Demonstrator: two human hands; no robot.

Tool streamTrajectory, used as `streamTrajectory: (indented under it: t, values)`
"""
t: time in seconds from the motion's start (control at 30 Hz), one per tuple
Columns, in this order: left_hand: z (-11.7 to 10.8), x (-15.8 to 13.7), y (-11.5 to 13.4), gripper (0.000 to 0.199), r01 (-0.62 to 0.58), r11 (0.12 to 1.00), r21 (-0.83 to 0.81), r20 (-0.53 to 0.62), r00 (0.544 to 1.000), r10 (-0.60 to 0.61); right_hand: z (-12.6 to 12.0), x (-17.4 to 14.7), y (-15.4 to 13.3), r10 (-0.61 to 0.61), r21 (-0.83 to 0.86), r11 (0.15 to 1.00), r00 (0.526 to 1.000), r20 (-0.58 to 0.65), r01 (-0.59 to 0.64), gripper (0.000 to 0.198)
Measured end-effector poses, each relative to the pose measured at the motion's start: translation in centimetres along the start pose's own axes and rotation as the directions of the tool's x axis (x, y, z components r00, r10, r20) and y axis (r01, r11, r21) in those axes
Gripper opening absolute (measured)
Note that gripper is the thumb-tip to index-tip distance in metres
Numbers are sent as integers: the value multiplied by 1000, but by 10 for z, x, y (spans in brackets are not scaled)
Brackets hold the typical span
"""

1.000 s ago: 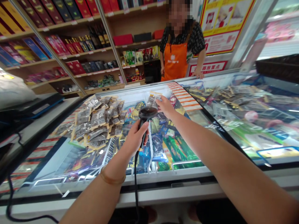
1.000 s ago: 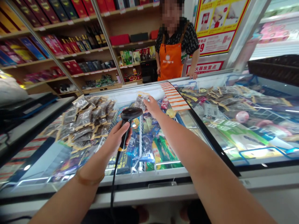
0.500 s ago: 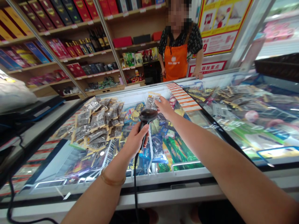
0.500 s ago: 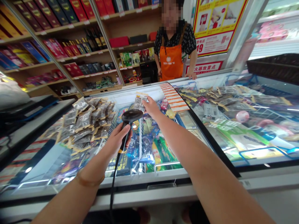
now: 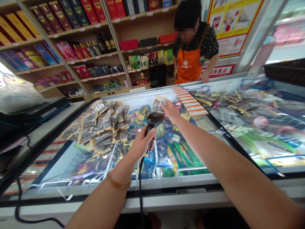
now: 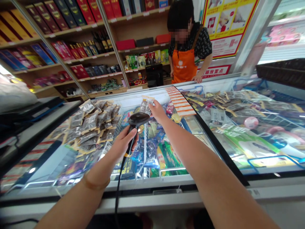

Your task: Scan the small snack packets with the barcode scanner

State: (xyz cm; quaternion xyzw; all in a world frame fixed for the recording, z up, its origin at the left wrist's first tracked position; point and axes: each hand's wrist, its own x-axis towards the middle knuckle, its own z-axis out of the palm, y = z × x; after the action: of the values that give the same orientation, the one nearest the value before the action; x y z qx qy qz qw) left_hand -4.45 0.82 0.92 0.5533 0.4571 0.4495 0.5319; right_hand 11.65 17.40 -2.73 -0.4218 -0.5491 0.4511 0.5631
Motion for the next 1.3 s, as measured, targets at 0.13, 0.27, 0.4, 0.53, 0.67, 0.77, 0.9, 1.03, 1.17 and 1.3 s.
streamTrajectory:
  t: [0.13, 0.27, 0.4, 0.53, 0.67, 0.77, 0.9, 1.03, 1.17, 1.3]
  values:
    - [1, 0, 2, 48, 4, 998, -63, -92, 996, -10, 0, 6, 9, -29, -75, 997, 994, -102, 22, 30]
    - [-7, -7, 16, 50, 20, 989, -149, -193, 980, -49, 1, 5, 10, 3, -96, 995, 983, -182, -20, 27]
    - [-39, -27, 36, 50, -49, 988, -149, -292, 957, 4, 6, 3, -1, 74, -98, 991, 984, -162, -91, 24]
    - [-86, -55, 47, 47, -123, 986, -114, -458, 887, 58, 31, 6, -26, 94, -36, 995, 995, -32, -95, 23]
    - [-126, -78, 51, 46, -110, 983, -149, -571, 821, 6, 87, 12, -58, 70, -23, 997, 993, 99, -68, 26]
    - [-142, -89, 52, 47, -95, 980, -176, -599, 800, -30, 138, 17, -73, 73, -74, 995, 992, 107, -65, 37]
    - [-149, -99, 51, 48, -88, 981, -171, -593, 804, -31, 191, 20, -77, 83, -141, 987, 994, 73, -72, 47]
    - [-150, -102, 48, 47, -77, 983, -168, -580, 814, -35, 214, 19, -73, 126, -160, 980, 990, 58, -115, 46]
    - [-151, -100, 43, 48, -99, 978, -183, -565, 825, -22, 220, 20, -73, 136, -182, 977, 985, 104, -115, 42]
    - [-147, -94, 38, 47, -97, 975, -202, -550, 835, -31, 219, 25, -73, -35, -366, 924, 978, 206, 110, 23]
